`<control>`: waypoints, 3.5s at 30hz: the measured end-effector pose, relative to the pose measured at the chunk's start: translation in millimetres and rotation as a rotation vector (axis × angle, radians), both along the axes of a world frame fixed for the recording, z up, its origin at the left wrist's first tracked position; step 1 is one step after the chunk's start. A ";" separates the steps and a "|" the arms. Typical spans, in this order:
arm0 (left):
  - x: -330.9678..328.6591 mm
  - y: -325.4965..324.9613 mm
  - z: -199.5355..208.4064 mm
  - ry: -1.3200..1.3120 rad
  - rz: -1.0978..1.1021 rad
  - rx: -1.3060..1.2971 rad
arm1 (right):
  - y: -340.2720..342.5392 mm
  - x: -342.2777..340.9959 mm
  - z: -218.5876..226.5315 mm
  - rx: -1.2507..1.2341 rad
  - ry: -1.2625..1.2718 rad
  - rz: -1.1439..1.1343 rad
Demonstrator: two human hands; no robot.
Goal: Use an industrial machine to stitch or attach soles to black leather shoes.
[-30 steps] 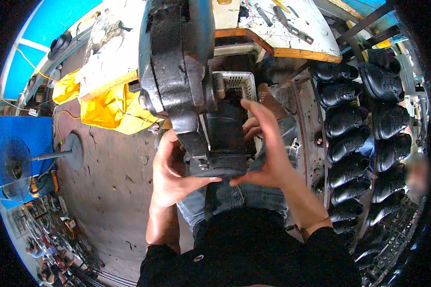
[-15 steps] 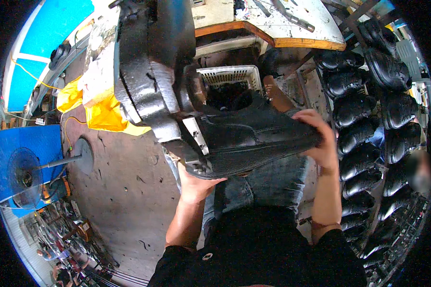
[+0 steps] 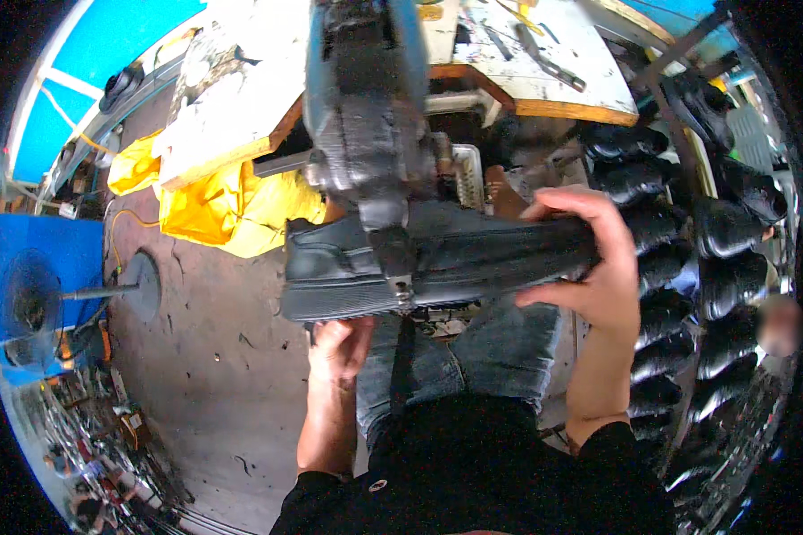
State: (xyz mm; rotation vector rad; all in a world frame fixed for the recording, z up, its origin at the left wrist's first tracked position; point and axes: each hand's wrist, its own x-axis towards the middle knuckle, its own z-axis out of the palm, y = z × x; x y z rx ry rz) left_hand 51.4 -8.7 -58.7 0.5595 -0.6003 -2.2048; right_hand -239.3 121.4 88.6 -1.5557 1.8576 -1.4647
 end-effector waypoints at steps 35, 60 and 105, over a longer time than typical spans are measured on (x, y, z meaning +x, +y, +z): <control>-61.3 70.1 -78.1 -0.538 -0.883 -0.981 | 555.3 137.7 12.6 0.754 0.654 -1.985; -67.5 48.6 33.4 -0.056 -0.375 -0.331 | 203.0 42.1 -92.0 -0.411 -0.841 -0.474; 43.4 -58.4 75.2 -0.666 0.393 -0.988 | -26.1 49.6 -58.2 0.122 -0.608 0.069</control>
